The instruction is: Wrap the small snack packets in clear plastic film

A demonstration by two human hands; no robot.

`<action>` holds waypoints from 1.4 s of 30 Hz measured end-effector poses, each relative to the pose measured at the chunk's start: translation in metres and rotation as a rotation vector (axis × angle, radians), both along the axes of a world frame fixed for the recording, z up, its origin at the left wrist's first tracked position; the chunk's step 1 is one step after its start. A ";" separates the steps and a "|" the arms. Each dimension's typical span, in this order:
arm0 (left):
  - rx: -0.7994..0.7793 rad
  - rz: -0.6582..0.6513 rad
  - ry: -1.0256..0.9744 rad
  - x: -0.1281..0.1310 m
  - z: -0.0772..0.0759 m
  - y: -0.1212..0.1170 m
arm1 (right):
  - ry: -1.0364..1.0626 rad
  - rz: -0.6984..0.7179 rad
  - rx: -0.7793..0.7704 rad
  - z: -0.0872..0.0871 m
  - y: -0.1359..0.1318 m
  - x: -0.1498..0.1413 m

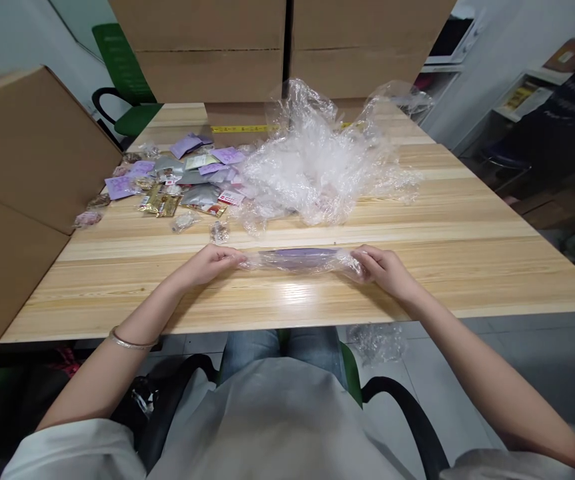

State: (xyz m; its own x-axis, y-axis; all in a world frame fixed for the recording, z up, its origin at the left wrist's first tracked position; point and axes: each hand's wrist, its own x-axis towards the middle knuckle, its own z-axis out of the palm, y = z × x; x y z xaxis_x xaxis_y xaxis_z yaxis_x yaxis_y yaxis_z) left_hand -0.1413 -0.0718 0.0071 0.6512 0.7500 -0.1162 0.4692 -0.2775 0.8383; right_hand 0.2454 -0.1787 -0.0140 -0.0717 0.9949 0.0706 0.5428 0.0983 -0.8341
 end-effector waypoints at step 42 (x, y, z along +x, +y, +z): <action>0.761 -0.097 0.380 0.134 -0.050 -0.090 | -0.386 -0.312 0.040 -0.030 -0.041 -0.042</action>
State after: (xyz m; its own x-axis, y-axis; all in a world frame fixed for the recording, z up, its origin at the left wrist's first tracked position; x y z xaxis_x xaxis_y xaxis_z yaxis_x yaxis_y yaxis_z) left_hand -0.0073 -0.1622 -0.0433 0.7354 0.6552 0.1731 0.6257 -0.7545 0.1981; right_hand 0.2037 -0.2192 -0.0436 0.2004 0.9702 0.1364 0.8198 -0.0898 -0.5656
